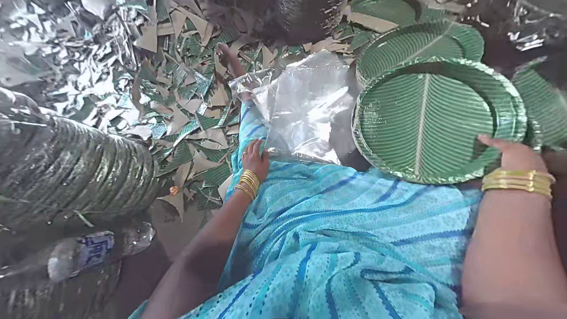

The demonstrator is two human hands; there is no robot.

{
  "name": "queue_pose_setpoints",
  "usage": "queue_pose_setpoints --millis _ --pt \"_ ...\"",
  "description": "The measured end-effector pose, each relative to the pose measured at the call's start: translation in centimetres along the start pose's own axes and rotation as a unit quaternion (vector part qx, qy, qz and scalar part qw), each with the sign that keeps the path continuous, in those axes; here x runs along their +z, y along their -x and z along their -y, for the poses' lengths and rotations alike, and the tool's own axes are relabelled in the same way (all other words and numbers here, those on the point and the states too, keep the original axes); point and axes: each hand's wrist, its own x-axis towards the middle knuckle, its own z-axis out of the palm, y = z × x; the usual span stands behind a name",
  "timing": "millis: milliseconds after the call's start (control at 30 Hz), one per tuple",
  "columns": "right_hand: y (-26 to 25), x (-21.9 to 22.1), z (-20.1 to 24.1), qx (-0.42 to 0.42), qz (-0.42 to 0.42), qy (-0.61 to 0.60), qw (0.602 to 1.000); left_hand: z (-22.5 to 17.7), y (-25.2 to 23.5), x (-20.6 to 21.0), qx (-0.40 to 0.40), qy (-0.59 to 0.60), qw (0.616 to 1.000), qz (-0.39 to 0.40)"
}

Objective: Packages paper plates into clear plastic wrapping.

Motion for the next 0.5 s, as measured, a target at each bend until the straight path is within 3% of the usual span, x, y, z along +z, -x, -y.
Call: queue_pose_setpoints --millis 67,167,367,500 --pt "-0.8 0.1 0.3 -0.005 -0.005 0.020 1.000 -0.2 0.7 -0.4 0.013 0.015 0.999 -0.026" --pt "-1.1 0.4 0.8 -0.022 -0.016 -0.062 0.998 -1.8 1.6 -1.7 0.037 -0.026 0.999 -0.018" --pt "-2.9 0.9 0.4 -0.006 -0.049 -0.184 0.982 -7.2 -0.4 -0.9 0.125 -0.210 0.955 0.171" --pt "-2.9 0.4 0.0 0.024 -0.050 -0.160 0.986 -8.1 -2.1 0.6 0.131 -0.285 0.924 0.220"
